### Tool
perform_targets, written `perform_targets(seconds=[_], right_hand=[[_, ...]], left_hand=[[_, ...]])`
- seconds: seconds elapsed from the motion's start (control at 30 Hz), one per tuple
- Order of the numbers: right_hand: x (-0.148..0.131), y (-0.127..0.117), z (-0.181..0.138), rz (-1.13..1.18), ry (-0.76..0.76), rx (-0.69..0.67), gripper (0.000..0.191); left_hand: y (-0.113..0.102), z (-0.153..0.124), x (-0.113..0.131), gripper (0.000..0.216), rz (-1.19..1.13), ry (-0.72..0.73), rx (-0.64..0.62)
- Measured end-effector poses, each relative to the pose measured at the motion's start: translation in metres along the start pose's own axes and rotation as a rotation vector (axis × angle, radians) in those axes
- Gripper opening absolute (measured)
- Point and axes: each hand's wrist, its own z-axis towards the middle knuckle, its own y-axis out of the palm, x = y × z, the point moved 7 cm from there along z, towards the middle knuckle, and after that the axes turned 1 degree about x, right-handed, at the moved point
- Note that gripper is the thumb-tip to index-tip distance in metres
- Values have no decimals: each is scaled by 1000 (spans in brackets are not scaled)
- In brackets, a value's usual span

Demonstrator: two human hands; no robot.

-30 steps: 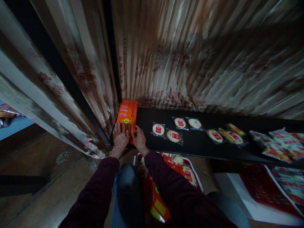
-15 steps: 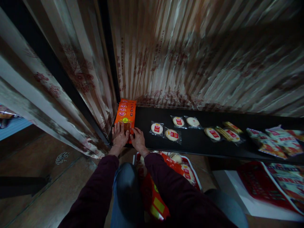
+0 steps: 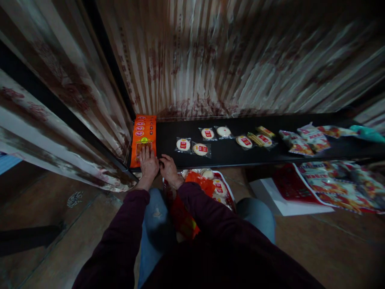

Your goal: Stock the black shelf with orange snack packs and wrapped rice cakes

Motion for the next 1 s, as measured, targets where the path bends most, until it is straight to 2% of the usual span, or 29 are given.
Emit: perform_targets(seconds=[0.23, 0.43, 0.6, 0.67, 0.73, 0.83, 1.0], right_hand=[[13, -24, -25, 34, -19, -35, 33], [33, -55, -66, 30, -12, -40, 40], [55, -75, -111, -15, 62, -41, 34], [64, -80, -128, -54, 106, -34, 32], [68, -84, -144, -77, 88, -42, 31], [68, -88, -164, -107, 3, -40, 32], [79, -95, -196, -151, -39, 42, 30]], left_hand=[[14, -42, 40, 38, -140, 104, -119], [23, -97, 76, 48, -245, 138, -207], [42, -151, 96, 66, -205, 124, -387], [52, -172, 97, 74, -160, 105, -490], [58, -188, 95, 77, -123, 90, -562], [61, -200, 93, 74, -112, 111, -547], [56, -198, 88, 62, -195, 81, -371]])
